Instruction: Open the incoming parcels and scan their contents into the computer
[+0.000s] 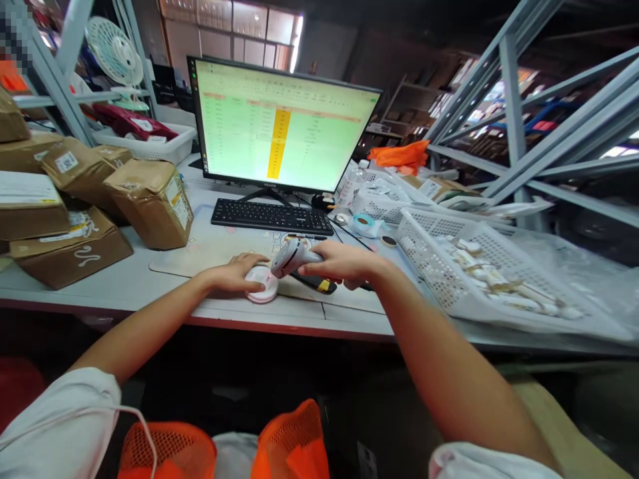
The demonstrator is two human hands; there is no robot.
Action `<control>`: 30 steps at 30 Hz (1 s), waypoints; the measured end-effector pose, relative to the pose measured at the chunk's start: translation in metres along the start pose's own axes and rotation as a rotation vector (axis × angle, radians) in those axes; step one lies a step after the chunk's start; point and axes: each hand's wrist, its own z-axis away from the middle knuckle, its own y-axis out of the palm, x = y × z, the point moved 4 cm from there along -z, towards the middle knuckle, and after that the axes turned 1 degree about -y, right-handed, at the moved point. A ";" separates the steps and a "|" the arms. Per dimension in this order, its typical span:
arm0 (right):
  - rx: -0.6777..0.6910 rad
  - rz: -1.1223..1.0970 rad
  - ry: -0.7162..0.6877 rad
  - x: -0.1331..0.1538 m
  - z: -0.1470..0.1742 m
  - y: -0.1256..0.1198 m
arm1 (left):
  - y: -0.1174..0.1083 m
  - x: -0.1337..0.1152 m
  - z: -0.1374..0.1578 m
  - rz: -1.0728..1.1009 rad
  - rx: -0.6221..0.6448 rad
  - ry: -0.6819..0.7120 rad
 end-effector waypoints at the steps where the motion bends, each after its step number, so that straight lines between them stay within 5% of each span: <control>1: -0.042 0.005 -0.002 -0.007 -0.006 0.001 | 0.000 0.000 0.001 0.014 0.011 0.002; 5: -0.350 0.124 0.035 -0.054 -0.037 0.004 | 0.001 0.003 0.002 0.068 0.047 -0.014; 10: -0.647 0.284 0.336 -0.117 -0.062 0.026 | 0.006 0.004 0.001 0.037 0.076 0.012; 13: -0.737 0.335 0.425 -0.125 -0.062 0.032 | 0.003 0.006 -0.001 0.037 -0.018 0.011; 16: -0.937 0.363 0.342 -0.104 -0.063 0.020 | -0.006 0.013 -0.004 0.032 -0.192 -0.005; 18: -0.900 0.305 0.218 -0.084 -0.079 0.012 | -0.011 0.021 -0.006 0.034 -0.308 -0.005; 22: -0.591 0.224 0.050 -0.049 -0.139 0.012 | -0.013 0.036 -0.010 0.046 -0.398 0.000; 30: -0.597 0.108 0.138 -0.039 -0.194 -0.005 | -0.014 0.045 -0.011 0.067 -0.415 -0.038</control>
